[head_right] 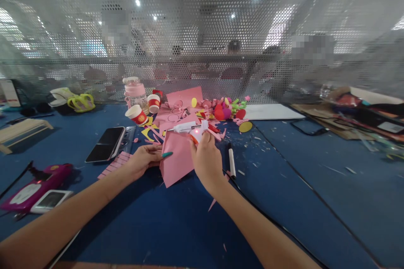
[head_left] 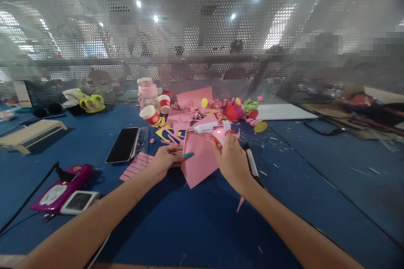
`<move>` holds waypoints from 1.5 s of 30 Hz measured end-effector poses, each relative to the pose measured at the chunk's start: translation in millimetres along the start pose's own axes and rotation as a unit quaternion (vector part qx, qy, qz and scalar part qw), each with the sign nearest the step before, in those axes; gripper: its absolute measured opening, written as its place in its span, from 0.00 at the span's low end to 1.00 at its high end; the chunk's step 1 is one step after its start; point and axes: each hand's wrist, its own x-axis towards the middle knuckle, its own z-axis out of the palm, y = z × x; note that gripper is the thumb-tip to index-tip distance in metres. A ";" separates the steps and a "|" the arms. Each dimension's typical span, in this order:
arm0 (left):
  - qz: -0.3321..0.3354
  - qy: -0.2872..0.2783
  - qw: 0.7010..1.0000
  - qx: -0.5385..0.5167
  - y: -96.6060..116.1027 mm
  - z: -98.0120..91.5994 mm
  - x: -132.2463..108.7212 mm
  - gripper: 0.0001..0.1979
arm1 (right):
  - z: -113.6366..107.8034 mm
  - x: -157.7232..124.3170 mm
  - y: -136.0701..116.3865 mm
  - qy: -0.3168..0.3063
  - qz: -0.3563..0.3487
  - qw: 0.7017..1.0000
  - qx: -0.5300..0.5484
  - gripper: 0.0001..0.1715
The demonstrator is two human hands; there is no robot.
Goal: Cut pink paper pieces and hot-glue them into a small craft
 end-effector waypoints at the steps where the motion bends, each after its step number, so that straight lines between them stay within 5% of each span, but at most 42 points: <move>1: 0.000 0.002 1.000 0.000 0.3 0.2 -0.3 0.14 | -0.2 0.1 -0.2 0.000 -0.001 1.000 0.000 0.24; 20: 0.006 0.004 1.000 -0.006 1.7 -1.9 0.8 0.14 | -1.6 -2.7 -1.7 -0.023 -0.017 0.999 -0.022 0.17; 45: 0.020 0.044 0.999 -0.010 3.2 -5.7 5.9 0.26 | -9.1 -6.8 -3.5 -0.049 -0.061 0.996 -0.033 0.11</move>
